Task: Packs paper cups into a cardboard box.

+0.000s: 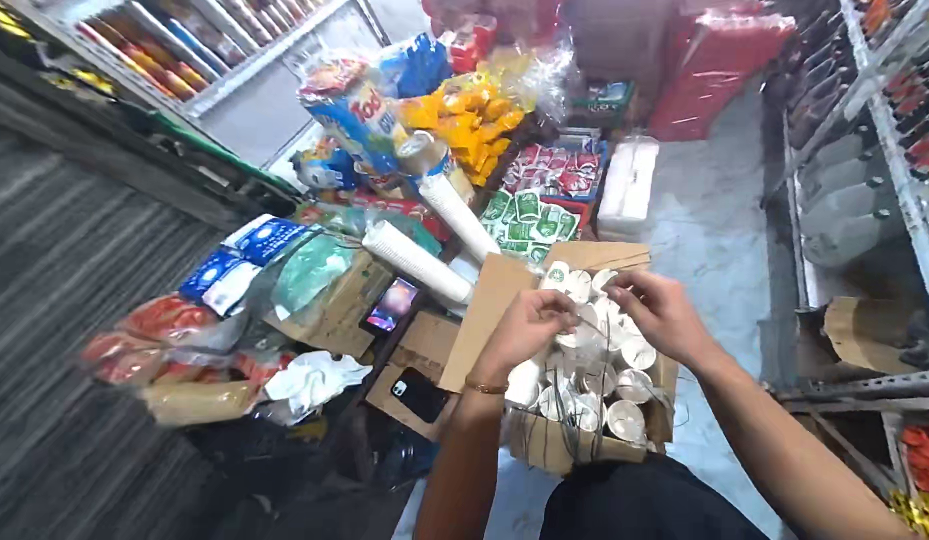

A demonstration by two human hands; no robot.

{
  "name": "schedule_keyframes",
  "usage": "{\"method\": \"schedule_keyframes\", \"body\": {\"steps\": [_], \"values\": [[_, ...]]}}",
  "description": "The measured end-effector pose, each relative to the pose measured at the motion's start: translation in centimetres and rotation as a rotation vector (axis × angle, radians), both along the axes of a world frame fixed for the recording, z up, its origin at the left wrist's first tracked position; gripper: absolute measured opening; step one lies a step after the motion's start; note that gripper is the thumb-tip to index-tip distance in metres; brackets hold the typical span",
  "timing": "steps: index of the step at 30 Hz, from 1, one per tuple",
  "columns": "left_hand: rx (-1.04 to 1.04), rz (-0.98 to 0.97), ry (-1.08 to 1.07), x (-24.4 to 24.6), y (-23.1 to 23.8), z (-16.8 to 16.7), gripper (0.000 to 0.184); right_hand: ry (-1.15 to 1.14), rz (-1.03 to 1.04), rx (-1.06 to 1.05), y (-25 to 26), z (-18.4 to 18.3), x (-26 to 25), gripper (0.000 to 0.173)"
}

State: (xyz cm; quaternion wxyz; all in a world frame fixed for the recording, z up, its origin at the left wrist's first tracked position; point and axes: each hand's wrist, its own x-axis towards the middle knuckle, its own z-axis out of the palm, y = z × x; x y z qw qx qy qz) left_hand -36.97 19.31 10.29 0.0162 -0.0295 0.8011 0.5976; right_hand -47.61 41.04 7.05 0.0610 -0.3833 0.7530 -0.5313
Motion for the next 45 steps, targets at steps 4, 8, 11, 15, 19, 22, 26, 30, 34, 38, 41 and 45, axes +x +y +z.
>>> {"method": "schedule_keyframes", "body": {"steps": [4, 8, 11, 15, 19, 22, 26, 30, 34, 38, 41, 45], "values": [[-0.158, 0.02, 0.029, 0.5, 1.0, 0.3, 0.009, -0.129, 0.306, 0.099, 0.0, -0.3, -2.8, 0.029], [-0.177, 0.074, -0.014, 0.6, 1.2, 0.9, 0.009, -0.144, 0.34, 0.101, -1.6, -0.4, -3.5, 0.018], [-0.106, 0.132, -0.027, 0.7, 1.1, 1.2, 0.009, -0.062, 0.288, 0.12, -2.4, 0.5, -3.4, 0.015], [-0.136, 0.127, 0.025, 0.3, 0.5, 2.0, 0.008, 0.015, 0.272, 0.126, -3.4, 1.7, -2.6, 0.015], [-0.185, 0.065, 0.062, -0.7, -0.7, 2.4, 0.007, 0.049, 0.202, 0.149, -4.3, 2.1, -2.3, 0.016], [-0.129, 0.032, -0.012, -1.7, -1.3, 2.8, 0.007, 0.079, 0.189, 0.189, -5.1, 2.4, -2.5, 0.017], [-0.046, 0.033, -0.143, -2.8, -1.9, 2.8, 0.012, 0.041, 0.159, 0.247, -5.7, 2.6, -2.4, 0.018], [-0.055, 0.023, -0.152, -3.4, -2.5, 2.6, 0.008, 0.019, 0.105, 0.231, -5.7, 2.2, -1.5, 0.021], [0.027, -0.128, -0.124, -3.7, -3.7, 1.6, 0.016, 0.035, 0.098, 0.227, -5.7, 1.6, -1.3, 0.021], [0.179, -0.118, -0.186, -3.6, -3.8, 1.2, 0.013, 0.028, 0.123, 0.224, -5.7, 1.2, -1.5, 0.021], [0.337, -0.062, -0.238, -3.5, -3.5, 1.5, 0.012, -0.018, 0.123, 0.217, -5.7, 1.6, -1.4, 0.022], [0.451, -0.008, -0.257, -3.4, -3.4, 1.4, 0.008, 0.027, 0.063, 0.2, -5.5, 2.3, -0.8, 0.022]]}}
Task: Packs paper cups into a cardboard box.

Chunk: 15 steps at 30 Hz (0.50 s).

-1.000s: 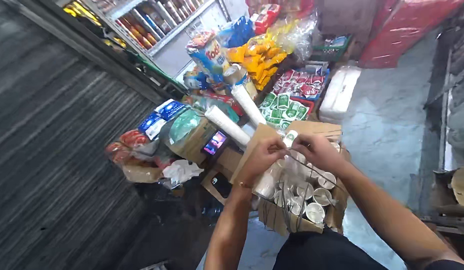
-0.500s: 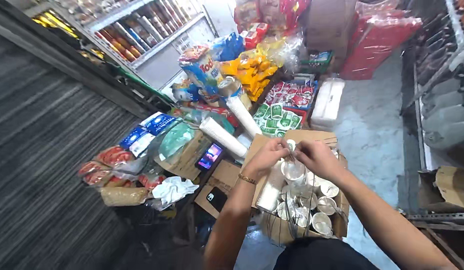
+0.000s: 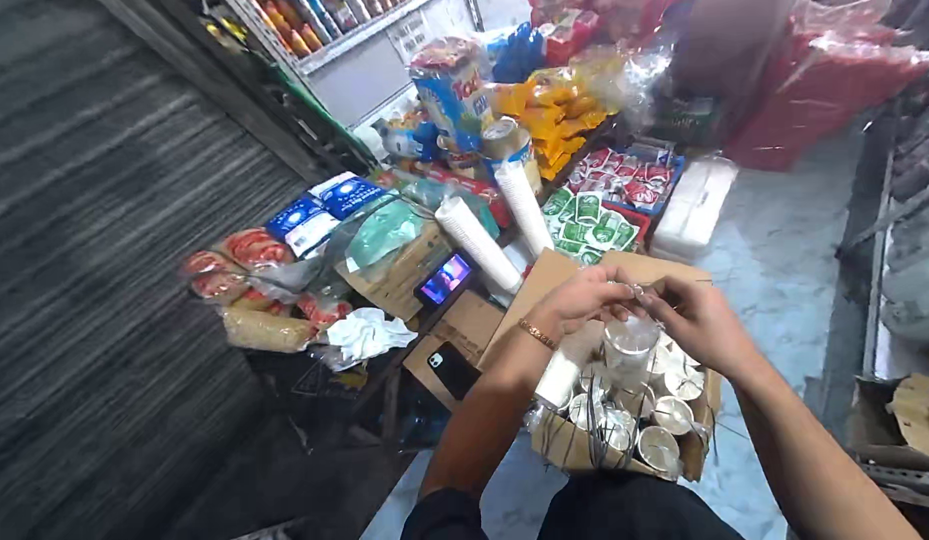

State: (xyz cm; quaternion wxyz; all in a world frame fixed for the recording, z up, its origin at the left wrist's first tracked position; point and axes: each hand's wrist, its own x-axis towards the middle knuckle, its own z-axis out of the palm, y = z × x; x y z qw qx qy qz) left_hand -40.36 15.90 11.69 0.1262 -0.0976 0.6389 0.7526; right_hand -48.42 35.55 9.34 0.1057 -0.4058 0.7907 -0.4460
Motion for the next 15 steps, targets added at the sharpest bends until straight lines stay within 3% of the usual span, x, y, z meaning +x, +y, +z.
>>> {"method": "schedule_keyframes", "body": {"steps": [15], "values": [[-0.008, 0.18, -0.099, 1.4, 1.7, 1.3, 0.008, 0.439, -0.09, 0.05, 0.1, 0.6, 1.8, 0.025]]}}
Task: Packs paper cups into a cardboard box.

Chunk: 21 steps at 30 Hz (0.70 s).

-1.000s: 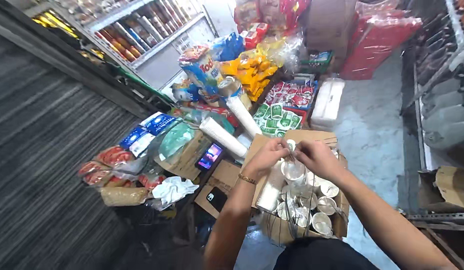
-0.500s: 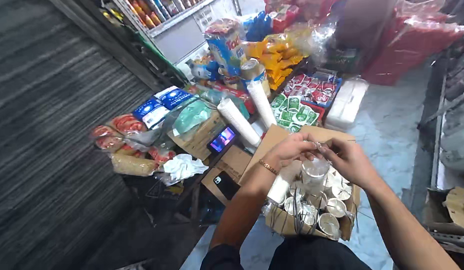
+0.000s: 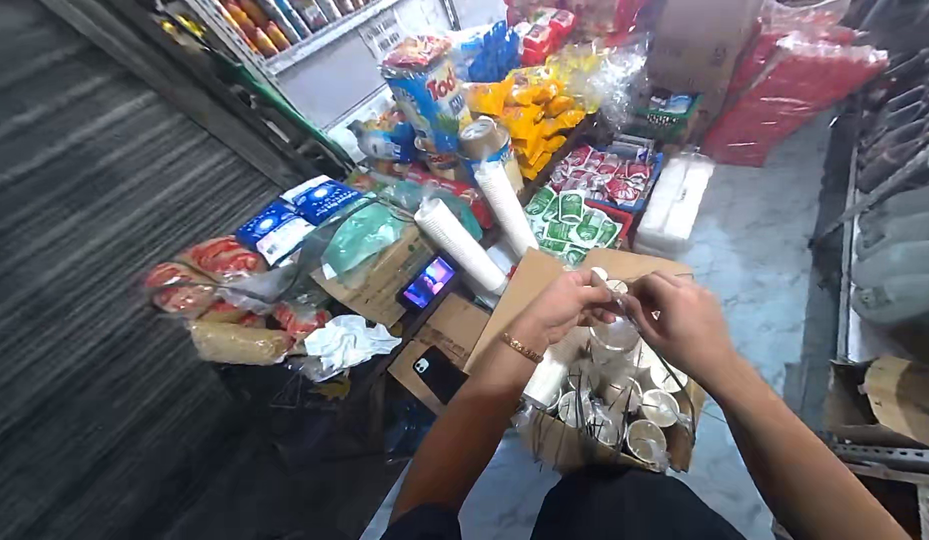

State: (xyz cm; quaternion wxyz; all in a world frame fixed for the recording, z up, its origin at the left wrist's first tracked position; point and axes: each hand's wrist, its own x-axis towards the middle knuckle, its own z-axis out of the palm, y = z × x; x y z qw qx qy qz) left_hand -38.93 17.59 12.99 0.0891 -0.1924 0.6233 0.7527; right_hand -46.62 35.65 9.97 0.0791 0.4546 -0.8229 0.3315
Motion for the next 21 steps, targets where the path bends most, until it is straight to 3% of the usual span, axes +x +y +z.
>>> {"method": "schedule_keyframes", "body": {"steps": [9, 13, 17, 21], "values": [[-0.135, 0.0, 0.063, 0.8, 0.0, 0.1, 0.013, -0.001, 0.098, -0.018, 0.2, -1.0, 0.4, 0.026], [-0.5, -0.117, 0.22, 1.2, -0.7, 0.0, 0.008, -0.219, 0.098, -0.17, 1.2, -2.2, 0.7, 0.04], [-0.7, -0.177, 0.329, 1.0, -1.1, -0.8, 0.007, -0.176, 0.094, -0.21, 1.4, -2.7, 2.3, 0.067], [-0.782, -0.175, 0.331, 0.8, -0.9, -1.3, 0.006, -0.068, 0.012, -0.165, 0.8, -3.7, 3.1, 0.04]]}}
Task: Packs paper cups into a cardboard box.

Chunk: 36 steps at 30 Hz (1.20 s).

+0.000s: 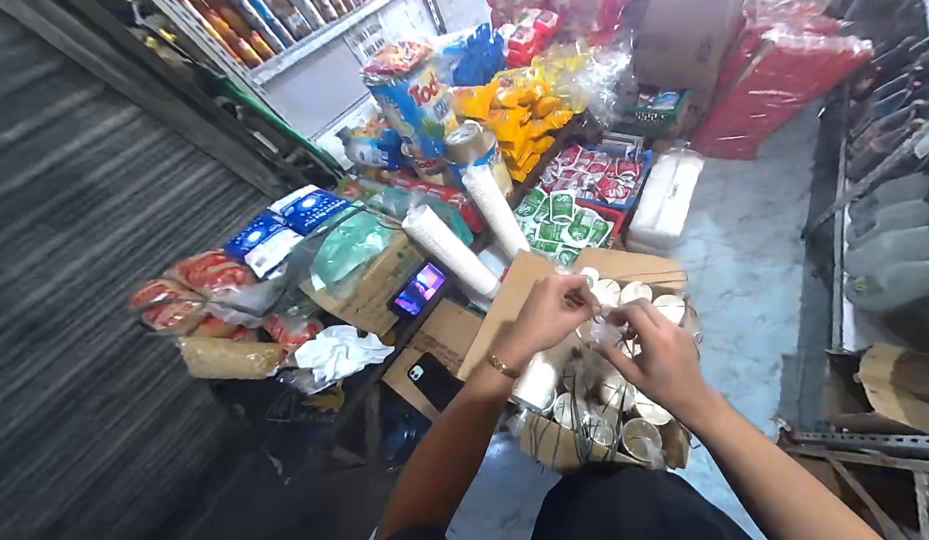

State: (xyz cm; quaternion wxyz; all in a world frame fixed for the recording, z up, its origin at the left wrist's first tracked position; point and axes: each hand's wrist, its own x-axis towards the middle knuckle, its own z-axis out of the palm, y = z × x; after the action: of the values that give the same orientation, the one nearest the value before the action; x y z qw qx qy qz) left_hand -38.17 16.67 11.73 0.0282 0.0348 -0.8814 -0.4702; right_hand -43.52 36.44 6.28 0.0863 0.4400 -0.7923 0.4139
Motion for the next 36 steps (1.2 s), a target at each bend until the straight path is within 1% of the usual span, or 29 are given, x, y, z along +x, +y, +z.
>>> {"method": "schedule_keyframes", "body": {"steps": [2, 4, 6, 9, 13, 15, 17, 18, 20, 22, 23, 24, 25, 26, 27, 29, 31, 33, 36], "values": [[0.025, 0.017, -0.006, -0.2, -0.1, -0.1, 0.007, 0.005, 0.003, -0.001, -0.1, -0.3, -0.1, 0.032], [0.066, 0.015, -0.017, -0.3, -0.4, -0.3, 0.008, 0.0, 0.01, -0.019, -0.2, -0.6, -0.2, 0.028], [0.064, 0.004, -0.015, -0.4, -0.4, -0.4, 0.008, -0.029, 0.009, -0.036, -0.3, -0.7, -0.4, 0.025], [-0.002, 0.024, 0.003, -0.1, 0.1, 0.2, 0.006, -0.144, 0.031, -0.124, -0.6, -0.3, -0.9, 0.021], [-0.143, 0.068, 0.059, 0.4, 0.8, 0.2, 0.005, -0.376, 0.084, -0.221, -0.5, 0.9, -1.5, 0.012], [-0.164, 0.097, 0.074, 0.4, 1.2, -0.2, 0.003, -0.402, 0.096, -0.235, -0.5, 1.3, -1.6, 0.011], [-0.174, 0.145, 0.127, 0.5, 1.8, -1.0, 0.002, -0.292, 0.117, -0.23, -0.4, 1.2, -1.3, 0.012], [-0.194, 0.179, 0.194, 0.6, 2.2, -1.7, 0.003, -0.194, 0.13, -0.226, -0.3, 1.1, -1.1, 0.013], [-0.212, 0.245, 0.406, 0.9, 3.0, -3.7, 0.007, -0.015, 0.155, -0.209, 0.0, 0.5, -0.3, 0.014], [-0.161, 0.315, 0.606, 1.1, 3.8, -5.9, 0.01, 0.072, 0.187, -0.184, 0.7, -0.2, 0.5, 0.016], [-0.123, 0.345, 0.682, 1.2, 4.0, -6.7, 0.009, 0.096, 0.214, -0.18, 1.1, -0.5, 0.7, 0.019], [-0.075, 0.371, 0.738, 1.2, 4.2, -7.3, 0.008, 0.098, 0.245, -0.186, 1.4, -0.8, 0.8, 0.027], [-0.028, 0.392, 0.777, 1.1, 4.4, -7.8, 0.006, 0.073, 0.27, -0.21, 1.8, -0.9, 0.8, 0.035], [0.006, 0.405, 0.805, 1.1, 4.4, -8.1, 0.004, 0.02, 0.279, -0.245, 2.1, -0.9, 0.7, 0.039], [0.024, 0.408, 0.821, 1.1, 4.5, -8.4, 0.003, -0.052, 0.262, -0.287, 2.3, -0.9, 0.4, 0.038], [0.046, 0.4, 0.835, 0.9, 4.7, -8.6, 0.001, -0.208, 0.154, -0.352, 2.1, -0.6, -0.7, 0.032], [0.036, 0.396, 0.841, 0.8, 4.8, -8.7, 0.001, -0.416, 0.084, -0.361, 1.3, -0.1, -2.4, 0.027], [0.037, 0.386, 0.841, 0.7, 4.8, -8.6, 0.002, -0.626, 0.105, -0.33, 0.4, 0.5, -3.8, 0.024], [0.045, 0.373, 0.805, 0.7, 4.5, -8.4, 0.002, -0.79, 0.198, -0.296, -0.9, 0.9, -4.5, 0.022]]}}
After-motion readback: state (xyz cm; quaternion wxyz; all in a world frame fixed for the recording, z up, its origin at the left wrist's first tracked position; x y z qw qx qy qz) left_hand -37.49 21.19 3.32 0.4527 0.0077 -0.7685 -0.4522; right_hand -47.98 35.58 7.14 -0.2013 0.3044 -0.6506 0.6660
